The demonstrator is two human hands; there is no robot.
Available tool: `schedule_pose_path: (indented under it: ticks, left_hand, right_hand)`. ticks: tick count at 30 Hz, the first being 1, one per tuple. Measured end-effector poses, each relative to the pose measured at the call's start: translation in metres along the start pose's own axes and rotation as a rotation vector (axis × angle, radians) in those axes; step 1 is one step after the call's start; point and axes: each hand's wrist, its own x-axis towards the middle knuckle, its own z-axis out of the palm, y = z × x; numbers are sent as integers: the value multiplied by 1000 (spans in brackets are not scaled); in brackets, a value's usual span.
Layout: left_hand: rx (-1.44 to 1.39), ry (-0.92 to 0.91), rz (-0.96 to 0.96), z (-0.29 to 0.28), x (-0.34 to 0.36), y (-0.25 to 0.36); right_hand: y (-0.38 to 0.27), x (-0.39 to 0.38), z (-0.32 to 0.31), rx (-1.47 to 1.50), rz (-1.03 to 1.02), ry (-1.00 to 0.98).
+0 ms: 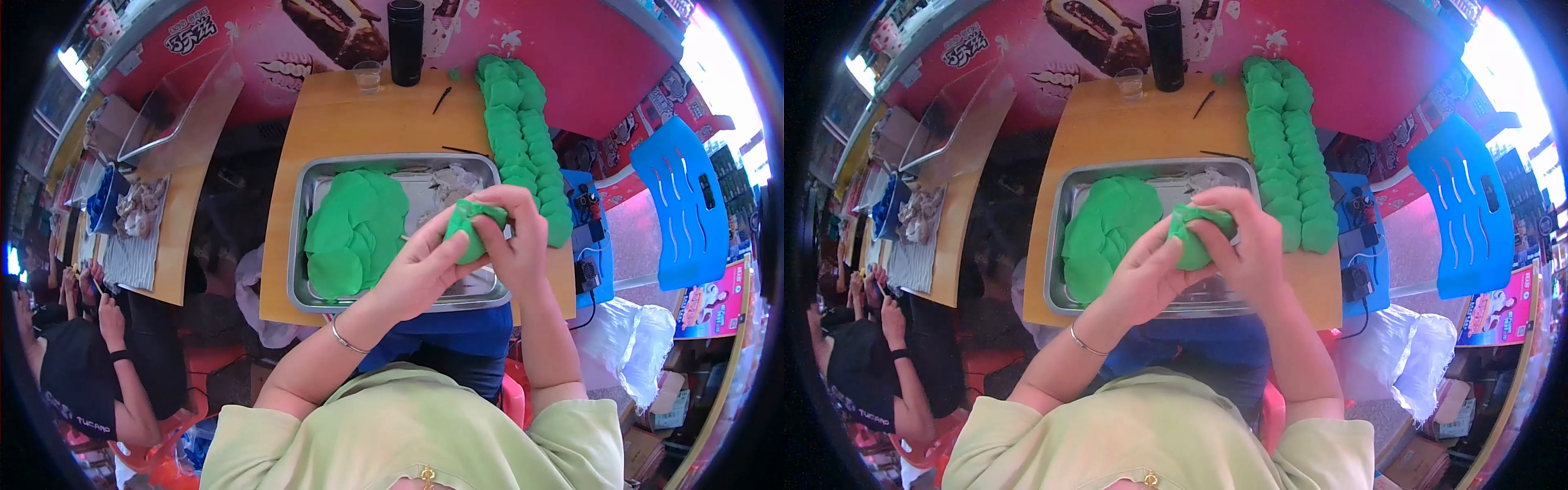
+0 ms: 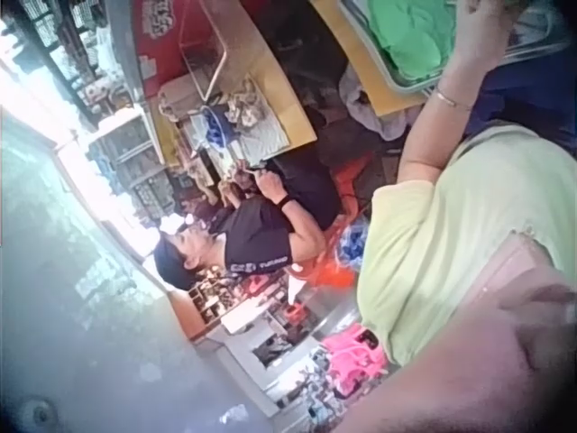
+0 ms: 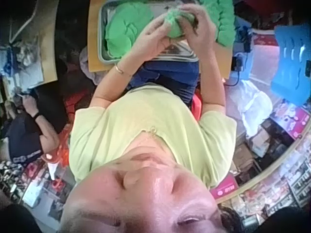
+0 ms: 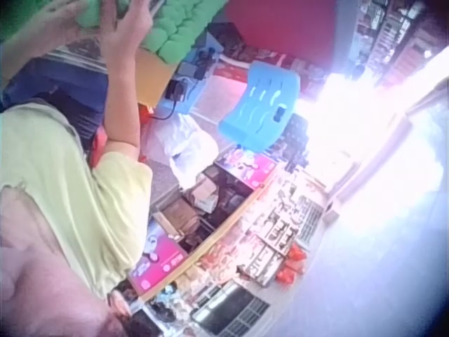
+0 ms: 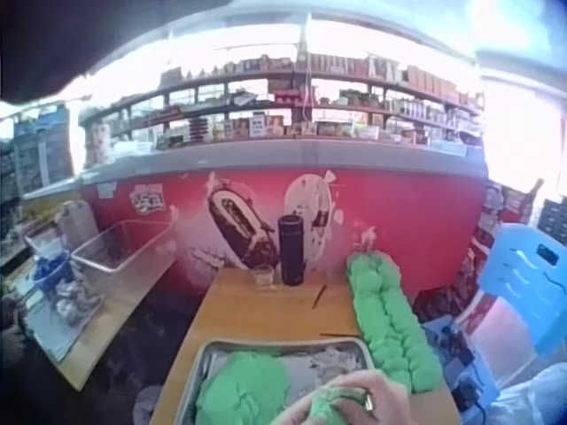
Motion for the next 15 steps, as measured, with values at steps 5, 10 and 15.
schedule_pose_path:
  ticks: [5, 10, 15]
  left_hand:
    - [341, -21, 118, -8, 1, 8]
    - [399, -12, 129, -14, 4, 12]
    - [446, -51, 78, -20, 7, 19]
  right_hand:
    - [-3, 13, -12, -97, -218, -85]
    - [-3, 21, -20, -53, -181, -156]
    - [-6, 29, -31, -193, -249, -257]
